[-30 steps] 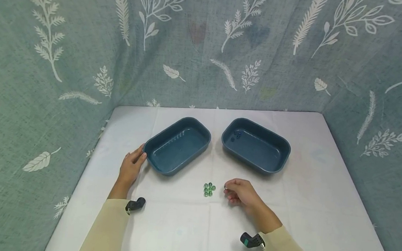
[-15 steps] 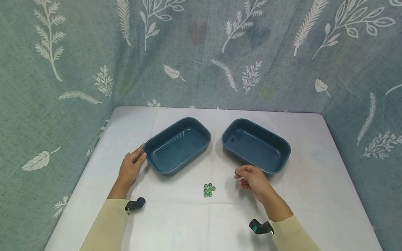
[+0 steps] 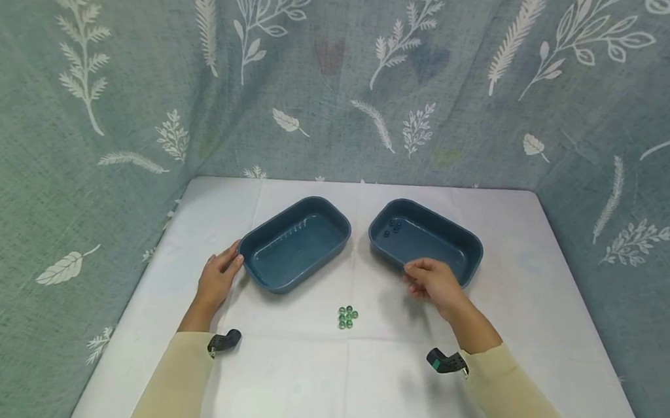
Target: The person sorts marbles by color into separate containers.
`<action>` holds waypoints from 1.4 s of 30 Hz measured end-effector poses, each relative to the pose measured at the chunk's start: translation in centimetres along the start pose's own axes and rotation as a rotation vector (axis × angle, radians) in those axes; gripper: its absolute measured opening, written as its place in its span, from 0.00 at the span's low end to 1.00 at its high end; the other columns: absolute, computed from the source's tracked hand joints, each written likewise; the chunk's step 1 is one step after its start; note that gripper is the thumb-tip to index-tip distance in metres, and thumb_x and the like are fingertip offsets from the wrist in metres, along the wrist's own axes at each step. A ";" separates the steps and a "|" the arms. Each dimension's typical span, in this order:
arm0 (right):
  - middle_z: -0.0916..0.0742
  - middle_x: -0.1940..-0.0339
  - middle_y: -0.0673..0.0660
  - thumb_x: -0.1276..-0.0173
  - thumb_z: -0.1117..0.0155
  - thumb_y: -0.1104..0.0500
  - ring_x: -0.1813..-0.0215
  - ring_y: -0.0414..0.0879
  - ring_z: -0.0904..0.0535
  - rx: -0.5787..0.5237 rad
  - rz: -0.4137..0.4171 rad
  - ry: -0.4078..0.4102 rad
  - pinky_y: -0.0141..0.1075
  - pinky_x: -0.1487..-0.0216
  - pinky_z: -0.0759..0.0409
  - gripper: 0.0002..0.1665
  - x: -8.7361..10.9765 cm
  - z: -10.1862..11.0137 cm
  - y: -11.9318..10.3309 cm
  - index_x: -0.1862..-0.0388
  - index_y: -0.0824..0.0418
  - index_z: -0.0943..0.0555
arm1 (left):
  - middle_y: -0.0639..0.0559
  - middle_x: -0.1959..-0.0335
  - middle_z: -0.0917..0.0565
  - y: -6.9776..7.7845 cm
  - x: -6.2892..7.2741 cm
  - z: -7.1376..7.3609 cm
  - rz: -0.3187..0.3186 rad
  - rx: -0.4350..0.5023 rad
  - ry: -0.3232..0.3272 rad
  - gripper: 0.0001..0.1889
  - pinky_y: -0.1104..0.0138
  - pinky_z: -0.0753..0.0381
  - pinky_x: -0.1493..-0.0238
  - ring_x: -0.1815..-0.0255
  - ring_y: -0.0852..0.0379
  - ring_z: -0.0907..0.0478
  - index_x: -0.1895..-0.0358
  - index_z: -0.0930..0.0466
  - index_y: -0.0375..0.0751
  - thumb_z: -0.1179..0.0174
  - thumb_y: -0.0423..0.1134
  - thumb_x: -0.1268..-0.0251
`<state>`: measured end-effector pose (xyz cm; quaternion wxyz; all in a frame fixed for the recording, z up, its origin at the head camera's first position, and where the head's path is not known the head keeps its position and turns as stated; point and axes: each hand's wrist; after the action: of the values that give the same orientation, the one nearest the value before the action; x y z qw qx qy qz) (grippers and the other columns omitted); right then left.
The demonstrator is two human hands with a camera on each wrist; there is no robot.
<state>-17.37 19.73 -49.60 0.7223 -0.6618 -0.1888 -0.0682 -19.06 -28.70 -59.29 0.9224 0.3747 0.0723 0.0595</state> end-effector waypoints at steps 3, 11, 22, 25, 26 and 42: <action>0.18 0.54 0.69 0.27 0.40 0.56 0.71 0.45 0.24 0.003 0.008 0.000 0.33 0.67 0.18 0.21 -0.2 0.6 -0.7 0.46 0.73 0.24 | 0.55 0.28 0.35 -0.1 0.0 -0.1 -0.002 -0.004 0.000 0.32 0.54 0.63 0.24 0.26 0.46 0.42 0.26 0.37 0.60 0.57 0.66 0.29; 0.17 0.58 0.61 0.26 0.41 0.54 0.69 0.46 0.22 0.034 0.035 0.023 0.34 0.64 0.18 0.22 -1.6 2.2 -2.0 0.46 0.71 0.25 | 0.56 0.28 0.35 -0.2 0.0 -0.1 0.007 0.018 -0.004 0.31 0.53 0.64 0.24 0.26 0.47 0.43 0.27 0.37 0.62 0.57 0.67 0.30; 0.18 0.55 0.64 0.26 0.41 0.55 0.70 0.43 0.22 0.040 0.027 0.037 0.35 0.65 0.18 0.20 -3.8 4.1 -2.5 0.46 0.71 0.25 | 0.55 0.29 0.34 -0.1 0.1 -0.1 -0.013 0.013 0.009 0.31 0.54 0.62 0.24 0.26 0.47 0.42 0.27 0.37 0.61 0.56 0.65 0.29; 0.18 0.54 0.64 0.26 0.42 0.55 0.70 0.43 0.22 0.060 0.010 0.050 0.35 0.64 0.18 0.22 -4.5 4.4 -2.5 0.44 0.71 0.26 | 0.55 0.29 0.33 -0.1 0.1 -0.1 -0.030 0.015 0.017 0.30 0.54 0.62 0.24 0.27 0.48 0.41 0.27 0.36 0.60 0.56 0.64 0.28; 0.18 0.53 0.64 0.26 0.42 0.55 0.70 0.42 0.22 0.066 0.005 0.051 0.35 0.64 0.18 0.22 -4.9 4.5 -2.4 0.44 0.71 0.26 | 0.54 0.29 0.33 -0.1 0.1 -0.1 -0.036 0.015 0.018 0.30 0.53 0.62 0.24 0.27 0.47 0.41 0.27 0.36 0.59 0.56 0.64 0.28; 0.18 0.64 0.52 0.24 0.45 0.54 0.71 0.39 0.25 -0.004 -0.111 0.093 0.29 0.71 0.23 0.26 -9.1 5.4 -1.8 0.37 0.71 0.30 | 0.53 0.29 0.33 -0.1 0.0 0.0 -0.048 0.018 0.018 0.29 0.53 0.62 0.24 0.27 0.47 0.41 0.27 0.36 0.57 0.54 0.60 0.26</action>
<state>-27.37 23.40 -50.99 0.7242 -0.6478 -0.1913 -0.1389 -19.02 -28.72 -59.34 0.9195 0.3804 0.0903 0.0399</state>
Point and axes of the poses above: each hand's wrist, its own x-axis away from the middle knuckle, its own z-axis out of the back of the hand, y = z × x
